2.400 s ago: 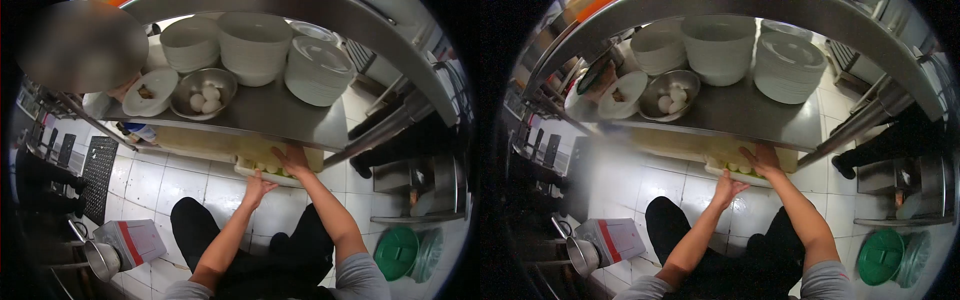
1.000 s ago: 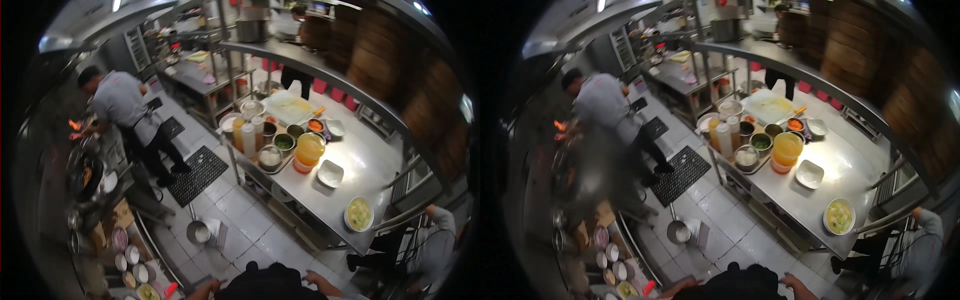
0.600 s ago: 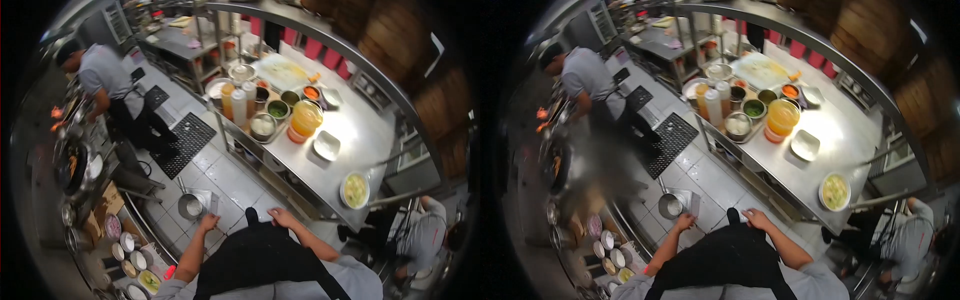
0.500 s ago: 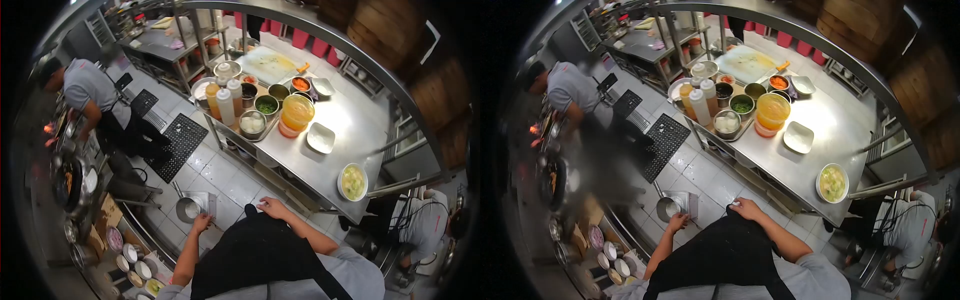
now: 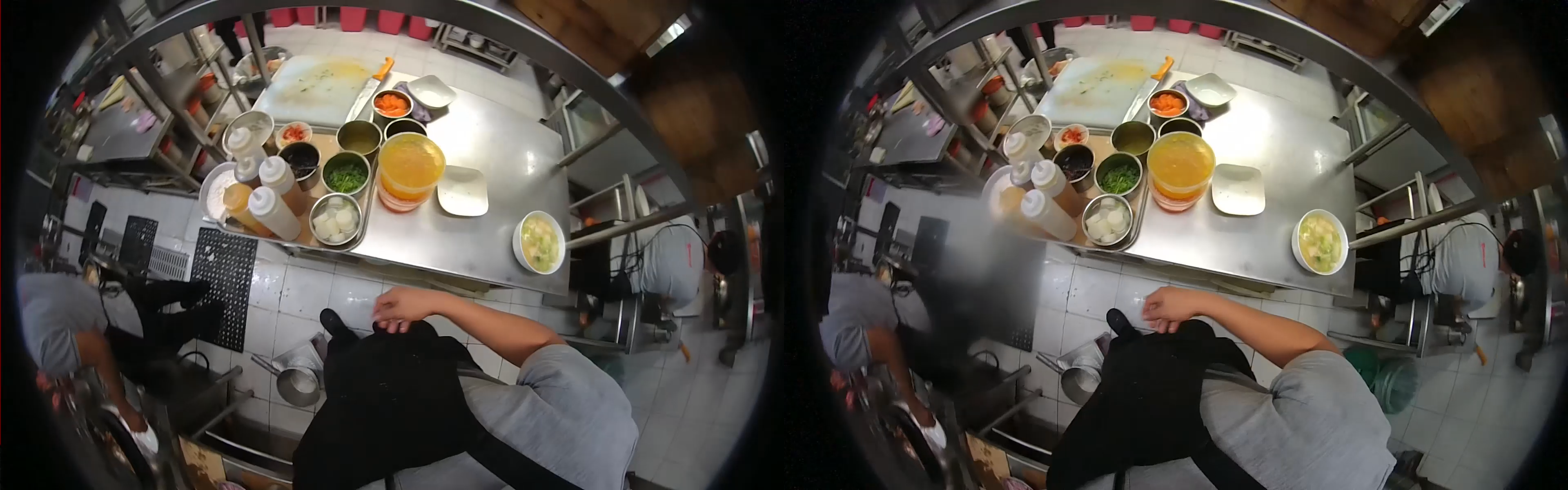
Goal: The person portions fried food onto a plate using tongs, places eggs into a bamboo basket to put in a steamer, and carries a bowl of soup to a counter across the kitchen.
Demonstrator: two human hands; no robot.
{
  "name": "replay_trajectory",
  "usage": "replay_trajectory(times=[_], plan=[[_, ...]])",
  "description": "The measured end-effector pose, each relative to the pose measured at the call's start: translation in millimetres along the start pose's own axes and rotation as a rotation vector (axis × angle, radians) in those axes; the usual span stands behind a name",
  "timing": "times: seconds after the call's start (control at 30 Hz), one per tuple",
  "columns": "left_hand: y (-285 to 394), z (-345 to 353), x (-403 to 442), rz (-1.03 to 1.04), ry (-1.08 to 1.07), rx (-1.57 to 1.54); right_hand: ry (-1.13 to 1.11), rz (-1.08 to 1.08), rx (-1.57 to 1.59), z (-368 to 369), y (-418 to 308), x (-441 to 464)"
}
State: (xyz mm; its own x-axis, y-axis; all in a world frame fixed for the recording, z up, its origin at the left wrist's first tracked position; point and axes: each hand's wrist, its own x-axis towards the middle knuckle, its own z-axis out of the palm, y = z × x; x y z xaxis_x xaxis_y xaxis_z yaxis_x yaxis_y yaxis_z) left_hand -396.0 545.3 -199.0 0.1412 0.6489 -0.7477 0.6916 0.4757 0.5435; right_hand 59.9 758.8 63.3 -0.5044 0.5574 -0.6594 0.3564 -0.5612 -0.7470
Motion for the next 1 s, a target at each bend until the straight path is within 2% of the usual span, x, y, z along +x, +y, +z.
replay_trajectory(times=[0.07, 0.1, 0.17, 0.2, 0.3, 0.4, 0.47, 0.5, 0.53, 0.6, 0.7, 0.73, 0.8, 0.83, 0.87, 0.9, 0.93, 1.0], plan=[[5, -30, 18, 0.03, -0.037, -0.018, 0.053, 0.181, 0.115, -30, 13, -24], [8, -47, 27, 0.045, -0.052, -0.042, 0.184, 0.245, 0.227, -46, 27, -34], [15, -86, 45, 0.069, -0.09, -0.133, 0.621, 0.153, 0.489, -84, 75, -46], [20, -107, 55, 0.092, -0.117, -0.181, 0.826, 0.109, 0.725, -105, 94, -48], [38, -171, 80, -0.029, -0.138, -0.429, 1.162, -0.004, 1.016, -152, 111, -59], [58, -220, 106, -0.256, -0.042, -0.495, 1.37, 0.105, 1.061, -181, 117, -68], [73, -236, 113, -0.226, 0.014, -0.486, 1.762, 0.18, 0.229, -201, 125, -78], [79, -240, 116, -0.212, 0.032, -0.485, 1.878, 0.211, -0.219, -211, 128, -75], [83, -246, 116, -0.203, 0.055, -0.481, 1.881, 0.16, -0.249, -227, 130, -69], [94, -250, 116, -0.222, 0.0, -0.408, 1.887, 0.065, -0.299, -251, 80, -69], [108, -248, 132, -0.232, -0.052, -0.185, 1.761, -0.328, -0.001, -308, 23, -43], [106, -249, 143, -0.108, -0.039, -0.085, 1.687, -0.432, 0.068, -336, 5, -16], [101, -248, 156, -0.052, 0.056, -0.232, 1.567, -0.305, 0.129, -361, -17, -16], [115, -249, 150, 0.083, 0.131, -0.12, 1.53, -0.402, 0.076, -373, -14, -17], [104, -248, 160, 0.037, 0.15, -0.14, 1.449, -0.619, 0.186, -383, -14, -14], [139, -253, 140, 0.0, 0.186, -0.163, 1.427, -0.545, 0.138, -369, -48, -22], [145, -252, 135, -0.047, 0.191, -0.217, 1.446, -0.468, 0.138, -353, -86, -23], [110, -244, 147, -0.043, 0.217, -0.047, 1.239, -0.623, 0.093, -335, -129, -27]])
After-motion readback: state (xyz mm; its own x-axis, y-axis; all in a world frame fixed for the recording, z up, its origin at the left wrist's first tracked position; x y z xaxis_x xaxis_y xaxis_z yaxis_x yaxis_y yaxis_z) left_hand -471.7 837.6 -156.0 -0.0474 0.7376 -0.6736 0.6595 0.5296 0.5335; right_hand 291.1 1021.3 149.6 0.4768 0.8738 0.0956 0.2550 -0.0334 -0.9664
